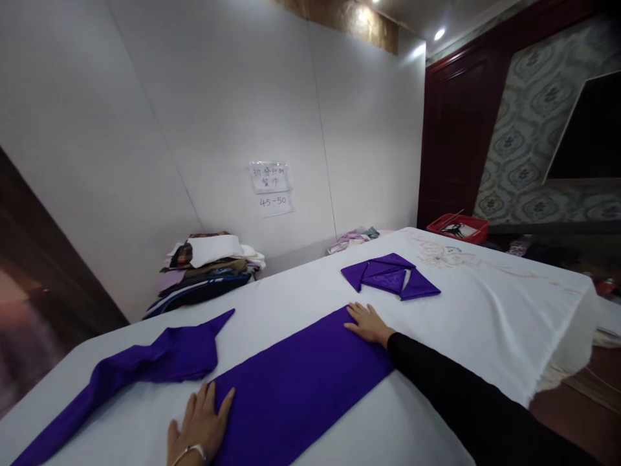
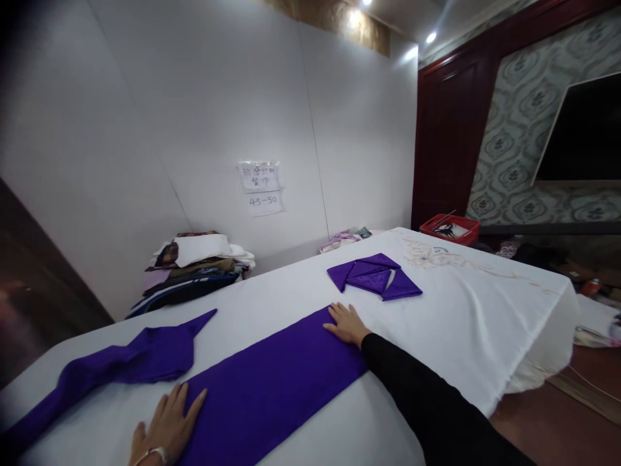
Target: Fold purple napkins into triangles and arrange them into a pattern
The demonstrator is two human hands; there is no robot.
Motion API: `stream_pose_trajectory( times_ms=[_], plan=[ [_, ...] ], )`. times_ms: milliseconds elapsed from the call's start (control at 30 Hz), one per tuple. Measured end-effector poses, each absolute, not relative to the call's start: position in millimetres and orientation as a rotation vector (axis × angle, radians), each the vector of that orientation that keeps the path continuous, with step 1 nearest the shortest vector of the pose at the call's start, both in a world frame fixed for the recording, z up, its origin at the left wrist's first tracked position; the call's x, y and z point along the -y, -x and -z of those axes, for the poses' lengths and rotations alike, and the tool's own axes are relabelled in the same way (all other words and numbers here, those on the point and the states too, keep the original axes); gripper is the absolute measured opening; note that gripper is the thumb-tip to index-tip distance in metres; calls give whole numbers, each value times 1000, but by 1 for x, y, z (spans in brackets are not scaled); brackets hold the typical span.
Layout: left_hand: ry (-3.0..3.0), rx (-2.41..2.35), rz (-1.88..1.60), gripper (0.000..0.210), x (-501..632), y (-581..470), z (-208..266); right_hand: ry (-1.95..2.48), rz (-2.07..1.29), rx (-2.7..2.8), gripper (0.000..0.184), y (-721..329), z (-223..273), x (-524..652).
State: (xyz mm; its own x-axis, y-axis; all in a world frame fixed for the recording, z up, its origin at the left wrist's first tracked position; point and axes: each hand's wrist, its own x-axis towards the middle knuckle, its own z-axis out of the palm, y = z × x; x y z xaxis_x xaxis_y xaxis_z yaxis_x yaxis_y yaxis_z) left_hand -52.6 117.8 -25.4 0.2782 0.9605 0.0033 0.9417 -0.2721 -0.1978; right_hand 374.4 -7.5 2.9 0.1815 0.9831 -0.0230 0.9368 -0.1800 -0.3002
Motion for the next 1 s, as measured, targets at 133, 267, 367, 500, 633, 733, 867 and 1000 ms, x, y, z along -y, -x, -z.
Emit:
stream_pose_trajectory(
  times_ms=[133, 267, 367, 500, 633, 733, 867, 1000],
  plan=[
    [2341, 1895, -111, 50, -119, 71, 22, 2343, -342, 1790, 71, -391, -3, 15],
    [2264, 2155, 39, 63, -109, 37, 4, 2277, -363, 1845, 75, -358, -11, 3],
    [2475, 1958, 47, 65, -93, -19, -6, 2009, -406, 2047, 76, -305, -14, -14],
    [2669, 1741, 11, 65, -83, -63, -3, 1762, -435, 2225, 76, -258, -9, -33],
    [2618, 1834, 14, 65, -103, -34, 6, 1854, -375, 2170, 75, -281, -1, -41],
    [2491, 1939, 64, 64, -123, 6, 12, 2046, -325, 2054, 74, -323, 2, -39],
    [2394, 2000, 101, 59, -135, 41, 17, 2225, -289, 1918, 74, -365, 6, -28],
    [2324, 2090, 70, 57, -132, 55, 15, 2285, -263, 1861, 74, -384, 10, -12]
  ],
)
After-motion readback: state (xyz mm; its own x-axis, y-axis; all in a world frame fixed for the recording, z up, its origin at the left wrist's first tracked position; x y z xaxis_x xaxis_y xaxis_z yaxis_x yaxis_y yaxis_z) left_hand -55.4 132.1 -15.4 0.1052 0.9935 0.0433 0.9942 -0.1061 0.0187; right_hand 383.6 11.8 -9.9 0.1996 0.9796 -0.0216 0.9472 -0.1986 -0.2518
